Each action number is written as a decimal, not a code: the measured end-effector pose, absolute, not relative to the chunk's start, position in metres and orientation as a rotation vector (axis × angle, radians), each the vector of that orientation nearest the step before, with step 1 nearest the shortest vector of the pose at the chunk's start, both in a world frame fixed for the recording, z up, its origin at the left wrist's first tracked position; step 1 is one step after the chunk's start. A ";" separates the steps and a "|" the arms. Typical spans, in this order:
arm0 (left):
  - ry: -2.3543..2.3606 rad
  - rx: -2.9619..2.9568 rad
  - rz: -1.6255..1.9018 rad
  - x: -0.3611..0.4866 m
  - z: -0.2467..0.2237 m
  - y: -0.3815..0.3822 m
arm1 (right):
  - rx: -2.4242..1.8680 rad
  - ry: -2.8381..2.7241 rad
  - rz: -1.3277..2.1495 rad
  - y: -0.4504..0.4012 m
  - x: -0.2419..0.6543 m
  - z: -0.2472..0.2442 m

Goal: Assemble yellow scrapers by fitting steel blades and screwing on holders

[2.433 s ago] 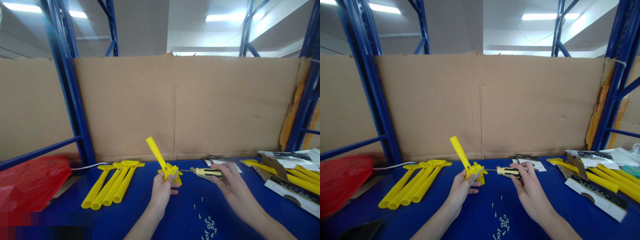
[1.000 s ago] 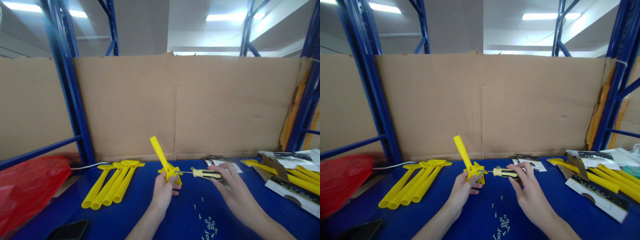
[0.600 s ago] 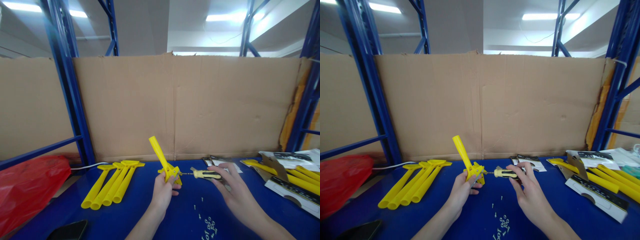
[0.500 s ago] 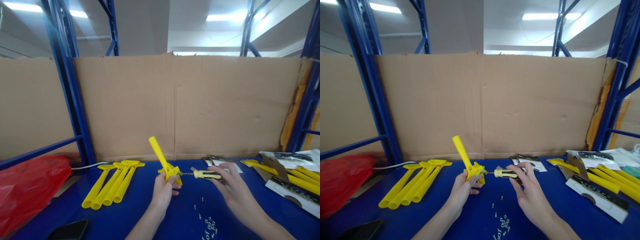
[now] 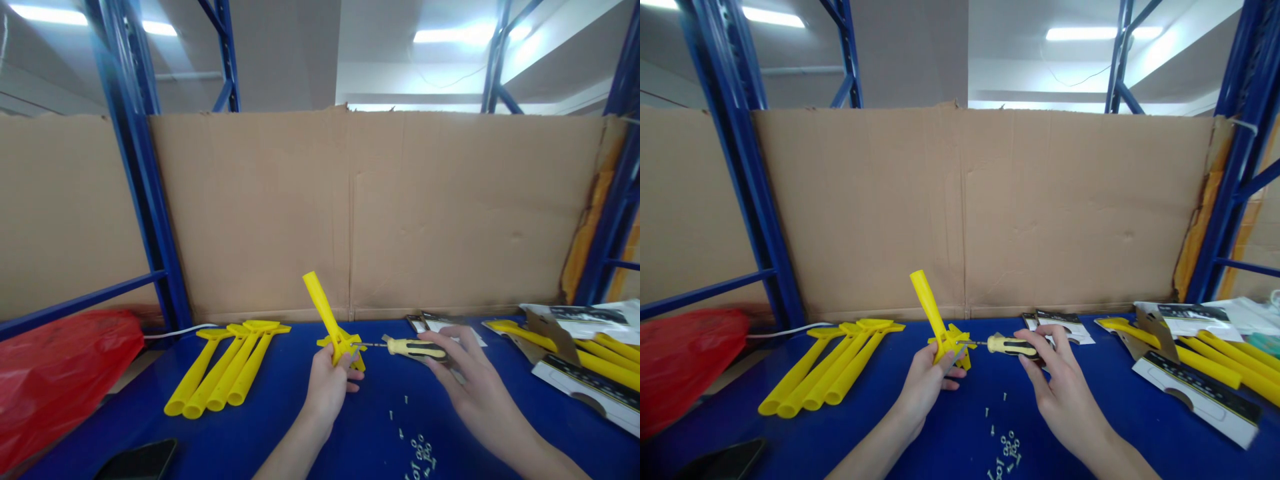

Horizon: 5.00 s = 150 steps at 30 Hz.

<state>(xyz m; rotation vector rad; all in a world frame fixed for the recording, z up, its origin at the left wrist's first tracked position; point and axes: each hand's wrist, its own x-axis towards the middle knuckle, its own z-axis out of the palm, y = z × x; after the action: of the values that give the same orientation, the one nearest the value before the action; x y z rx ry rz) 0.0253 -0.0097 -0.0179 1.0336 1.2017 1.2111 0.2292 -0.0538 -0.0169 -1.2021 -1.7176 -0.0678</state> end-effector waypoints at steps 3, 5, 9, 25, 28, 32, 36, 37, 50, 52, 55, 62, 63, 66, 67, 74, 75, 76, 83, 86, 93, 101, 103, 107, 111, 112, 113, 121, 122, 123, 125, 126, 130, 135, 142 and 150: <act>1.210 1.024 1.208 0.026 -0.018 -0.009 | -1.207 -1.723 -0.043 -0.054 0.229 -0.017; 1.209 1.017 1.211 0.026 -0.018 -0.009 | -1.207 -1.728 -0.044 -0.055 0.230 -0.017; 1.200 1.017 1.219 0.025 -0.020 -0.007 | -1.196 -1.746 -0.102 -0.057 0.228 -0.014; 1.254 1.064 1.243 0.027 -0.024 -0.007 | -1.417 -1.770 -0.050 -0.063 0.226 -0.005; 1.263 1.042 1.255 0.027 -0.024 -0.006 | -1.374 -1.778 0.028 -0.065 0.224 -0.008; 1.277 1.067 1.244 0.027 -0.024 -0.006 | -1.299 -1.761 0.172 -0.066 0.223 -0.012; 1.284 1.125 1.212 0.027 -0.025 -0.006 | -1.403 -1.629 0.194 -0.066 0.221 -0.007; 1.282 1.141 1.208 0.028 -0.025 -0.007 | -1.430 -1.585 0.204 -0.065 0.220 -0.005; 1.317 1.147 1.203 0.028 -0.022 -0.009 | -1.343 -1.509 0.358 -0.064 0.216 -0.011; 1.320 1.155 1.198 0.028 -0.023 -0.010 | -1.392 -1.537 0.334 -0.065 0.216 -0.007; 1.301 1.193 1.194 0.027 -0.025 -0.010 | -1.488 -1.502 0.370 -0.068 0.212 0.000; 1.327 1.149 1.213 0.028 -0.025 -0.006 | -1.419 -1.435 0.487 -0.070 0.207 -0.006; 1.329 1.154 1.202 0.028 -0.025 -0.006 | -1.412 -1.459 0.482 -0.068 0.209 -0.007; 1.330 1.175 1.182 0.028 -0.024 -0.007 | -1.429 -1.524 0.477 -0.065 0.215 -0.007; 1.325 1.180 1.182 0.028 -0.024 -0.007 | -1.460 -1.523 0.489 -0.065 0.216 -0.006; 1.324 1.158 1.214 0.027 -0.026 -0.006 | -1.521 -1.427 0.654 -0.068 0.208 -0.003; 1.321 1.155 1.217 0.027 -0.026 -0.006 | -1.479 -1.409 0.640 -0.068 0.207 -0.004; 1.318 1.154 1.218 0.027 -0.026 -0.005 | -1.436 -1.396 0.624 -0.068 0.207 -0.005; 1.331 1.163 1.209 0.028 -0.026 -0.005 | -1.415 -1.499 0.627 -0.064 0.214 -0.009; 1.326 1.194 1.189 0.028 -0.027 -0.005 | -1.477 -1.496 0.564 -0.067 0.212 -0.003; 1.313 1.216 1.197 0.028 -0.030 -0.003 | -1.449 -1.474 0.543 -0.068 0.213 -0.003; 1.315 1.196 1.188 0.027 -0.029 -0.005 | -1.368 -1.559 0.524 -0.061 0.224 -0.013; 1.311 1.206 1.183 0.026 -0.029 -0.005 | -1.390 -1.558 0.554 -0.062 0.221 -0.009; 1.293 1.245 1.181 0.026 -0.032 -0.004 | -1.468 -1.526 0.528 -0.067 0.212 0.001; 1.313 1.219 1.189 0.027 -0.032 -0.003 | -1.428 -1.474 0.514 -0.071 0.209 0.001; 1.324 1.207 1.194 0.027 -0.032 -0.003 | -1.408 -1.471 0.522 -0.071 0.210 0.000; 1.332 1.198 1.200 0.028 -0.032 -0.003 | -1.389 -1.472 0.532 -0.071 0.210 -0.002; 1.302 1.228 1.193 0.027 -0.030 -0.005 | -1.444 -1.499 0.511 -0.068 0.212 0.001; 1.302 1.227 1.188 0.027 -0.030 -0.005 | -1.456 -1.501 0.513 -0.068 0.211 0.002; 1.300 1.225 1.185 0.027 -0.030 -0.005 | -1.458 -1.495 0.517 -0.068 0.211 0.002; 1.303 1.215 1.179 0.027 -0.028 -0.005 | -1.431 -1.460 0.534 -0.069 0.211 0.001; 1.310 1.207 1.175 0.028 -0.027 -0.006 | -1.407 -1.441 0.549 -0.069 0.211 -0.001; 1.321 1.189 1.173 0.028 -0.027 -0.006 | -1.326 -1.449 0.613 -0.066 0.214 -0.005; 1.302 1.200 1.197 0.027 -0.031 -0.004 | -1.454 -1.548 0.533 -0.062 0.221 -0.004; 1.309 1.241 1.175 0.027 -0.031 -0.004 | -1.411 -1.471 0.462 -0.066 0.217 -0.003; 1.293 1.243 1.189 0.028 -0.035 -0.003 | -1.471 -1.529 0.322 -0.065 0.220 0.000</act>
<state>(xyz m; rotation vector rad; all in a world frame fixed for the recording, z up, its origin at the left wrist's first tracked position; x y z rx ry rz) 0.0277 -0.0032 -0.0352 1.2431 1.2934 1.1893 0.2203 -0.0647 0.0002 -1.4707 -1.5294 0.3215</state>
